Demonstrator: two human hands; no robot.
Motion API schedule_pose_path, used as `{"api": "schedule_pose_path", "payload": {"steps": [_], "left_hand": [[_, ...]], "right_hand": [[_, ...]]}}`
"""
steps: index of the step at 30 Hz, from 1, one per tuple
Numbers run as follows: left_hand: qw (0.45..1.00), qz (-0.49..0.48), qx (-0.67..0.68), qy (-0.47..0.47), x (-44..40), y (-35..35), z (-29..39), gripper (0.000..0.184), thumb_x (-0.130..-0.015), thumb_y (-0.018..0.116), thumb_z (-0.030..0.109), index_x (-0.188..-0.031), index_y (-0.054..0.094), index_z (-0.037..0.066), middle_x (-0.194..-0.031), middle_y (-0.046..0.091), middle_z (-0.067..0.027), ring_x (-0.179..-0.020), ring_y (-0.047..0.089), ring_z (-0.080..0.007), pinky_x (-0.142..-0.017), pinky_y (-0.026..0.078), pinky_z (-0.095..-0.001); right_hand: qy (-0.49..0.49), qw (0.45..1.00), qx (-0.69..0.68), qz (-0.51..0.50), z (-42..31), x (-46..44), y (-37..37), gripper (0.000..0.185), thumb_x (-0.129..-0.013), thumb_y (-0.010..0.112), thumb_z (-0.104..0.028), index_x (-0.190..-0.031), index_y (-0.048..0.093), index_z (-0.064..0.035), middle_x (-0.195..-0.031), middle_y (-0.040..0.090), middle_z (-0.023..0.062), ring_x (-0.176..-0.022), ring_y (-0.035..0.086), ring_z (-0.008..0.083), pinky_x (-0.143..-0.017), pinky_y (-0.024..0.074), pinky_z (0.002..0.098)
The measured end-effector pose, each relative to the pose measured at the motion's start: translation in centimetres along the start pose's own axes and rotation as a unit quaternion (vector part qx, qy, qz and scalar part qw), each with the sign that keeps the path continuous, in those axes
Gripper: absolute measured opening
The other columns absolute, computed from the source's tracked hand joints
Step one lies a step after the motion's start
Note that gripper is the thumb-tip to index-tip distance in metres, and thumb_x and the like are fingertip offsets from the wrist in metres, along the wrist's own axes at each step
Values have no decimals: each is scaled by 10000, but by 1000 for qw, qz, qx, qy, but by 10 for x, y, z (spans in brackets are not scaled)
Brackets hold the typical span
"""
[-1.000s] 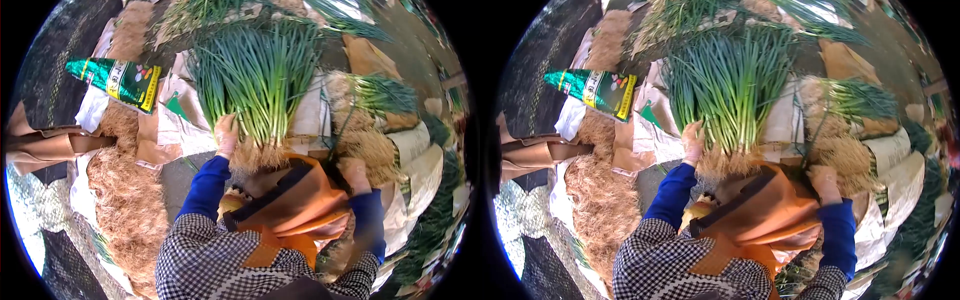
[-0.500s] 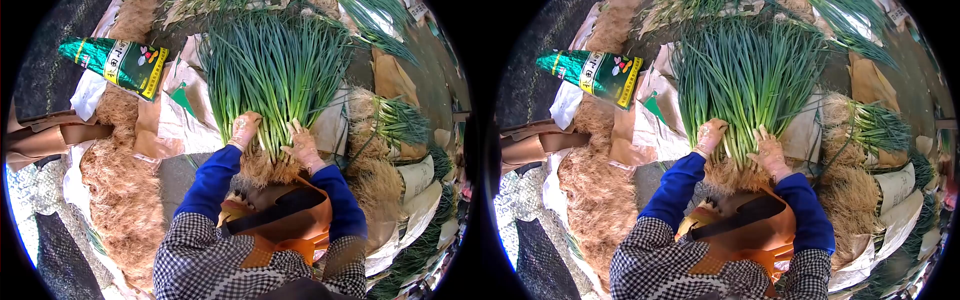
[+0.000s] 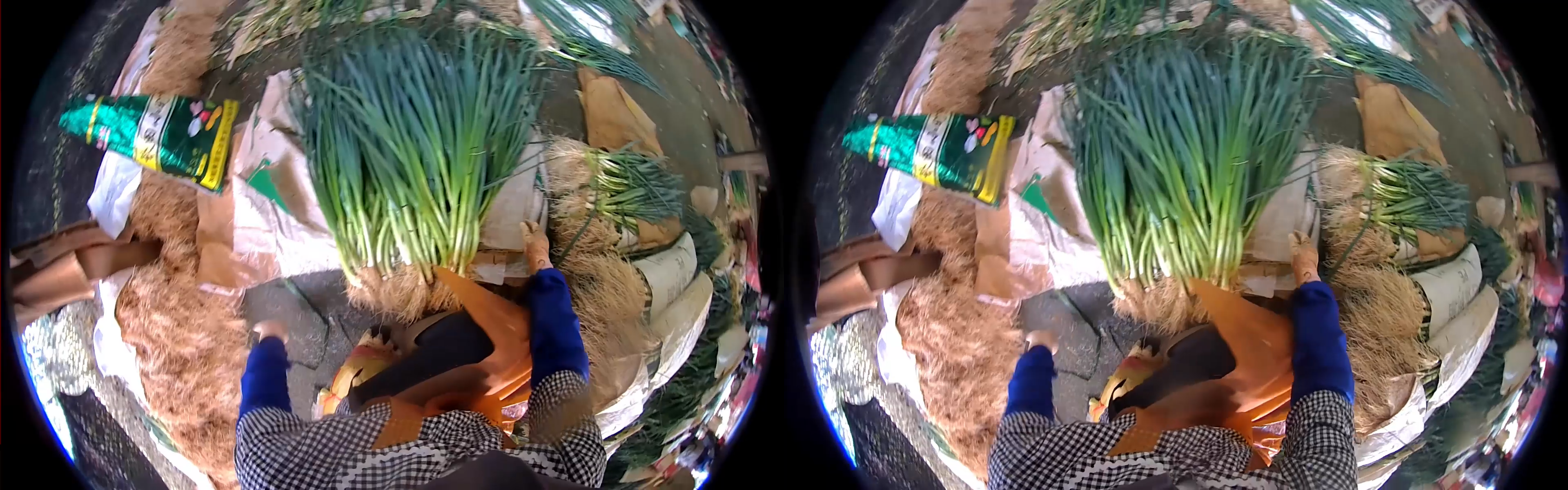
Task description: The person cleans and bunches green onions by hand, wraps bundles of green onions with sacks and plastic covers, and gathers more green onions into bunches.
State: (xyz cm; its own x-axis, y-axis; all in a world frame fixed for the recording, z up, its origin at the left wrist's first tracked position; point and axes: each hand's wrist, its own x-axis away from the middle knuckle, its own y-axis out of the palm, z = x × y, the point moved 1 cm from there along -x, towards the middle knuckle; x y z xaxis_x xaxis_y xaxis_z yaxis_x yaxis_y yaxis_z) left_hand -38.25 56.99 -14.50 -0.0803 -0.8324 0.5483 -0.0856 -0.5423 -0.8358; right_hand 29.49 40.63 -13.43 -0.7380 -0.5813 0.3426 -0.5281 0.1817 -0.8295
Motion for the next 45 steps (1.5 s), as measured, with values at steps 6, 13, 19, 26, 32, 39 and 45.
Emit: {"api": "schedule_pose_path", "payload": {"steps": [6, 13, 19, 26, 32, 39, 45], "left_hand": [[990, 118, -76, 3, -50, -26, 41, 233, -892, 440, 296, -974, 599, 147, -952, 629, -66, -827, 620, -276, -730, 490, -397], [908, 289, 300, -47, -120, -77, 107, 347, -800, 616, 281, -1073, 608, 67, -1060, 601, -143, -982, 564, -299, -859, 436, -378], [798, 421, 427, -61, -218, -86, 139, 729, -741, 697, 337, -1275, 393, -55, -1325, 391, -225, -1245, 358, -332, -1031, 289, -362], [578, 443, 675, -120, -284, -71, 110, 226, -820, 579, 278, -872, 649, 69, -745, 583, -29, -718, 532, -165, -684, 459, -342], [306, 152, 937, 77, -106, -150, 136, 357, -857, 462, 277, -1134, 502, 55, -1135, 549, -118, -1066, 518, -205, -914, 424, -341], [72, -126, 983, 115, -36, -108, 284, 428, -865, 408, 233, -1224, 434, 1, -1177, 520, -153, -1070, 508, -266, -979, 383, -396], [132, -53, 988, 64, -34, -124, 261, 470, -836, 396, 214, -1246, 436, -13, -1209, 523, -136, -1098, 504, -280, -972, 394, -356]], "right_hand": [[-194, 930, 286, 121, 69, -68, 39, 285, -827, 504, -142, -1097, 595, -161, -833, 629, 136, -653, 595, 232, -546, 471, 358], [-233, 919, 303, 92, 53, -98, 59, 318, -899, 432, -220, -1141, 538, -42, -893, 601, 134, -797, 584, 248, -701, 451, 366], [-115, 984, 80, 105, 36, -97, 67, 372, -924, 376, -254, -1213, 462, -36, -1030, 549, 122, -926, 529, 244, -817, 397, 339], [26, 863, -500, 69, -22, -65, 58, 438, -953, 311, -294, -1298, 372, -30, -1190, 488, 107, -1076, 463, 239, -954, 333, 308], [-6, 778, -629, -15, -111, -7, 21, 488, -948, 284, -250, -1354, 275, 22, -1374, 339, 124, -1276, 299, 223, -1077, 200, 284], [16, 562, -801, -208, -253, 52, 26, 366, -959, 382, -274, -1255, 458, -74, -1117, 536, 46, -965, 524, 130, -823, 441, 224], [-123, 883, -453, -16, -267, 72, 17, 408, -945, 426, -219, -1301, 375, -25, -1160, 492, 92, -1027, 486, 164, -888, 385, 254]]}}
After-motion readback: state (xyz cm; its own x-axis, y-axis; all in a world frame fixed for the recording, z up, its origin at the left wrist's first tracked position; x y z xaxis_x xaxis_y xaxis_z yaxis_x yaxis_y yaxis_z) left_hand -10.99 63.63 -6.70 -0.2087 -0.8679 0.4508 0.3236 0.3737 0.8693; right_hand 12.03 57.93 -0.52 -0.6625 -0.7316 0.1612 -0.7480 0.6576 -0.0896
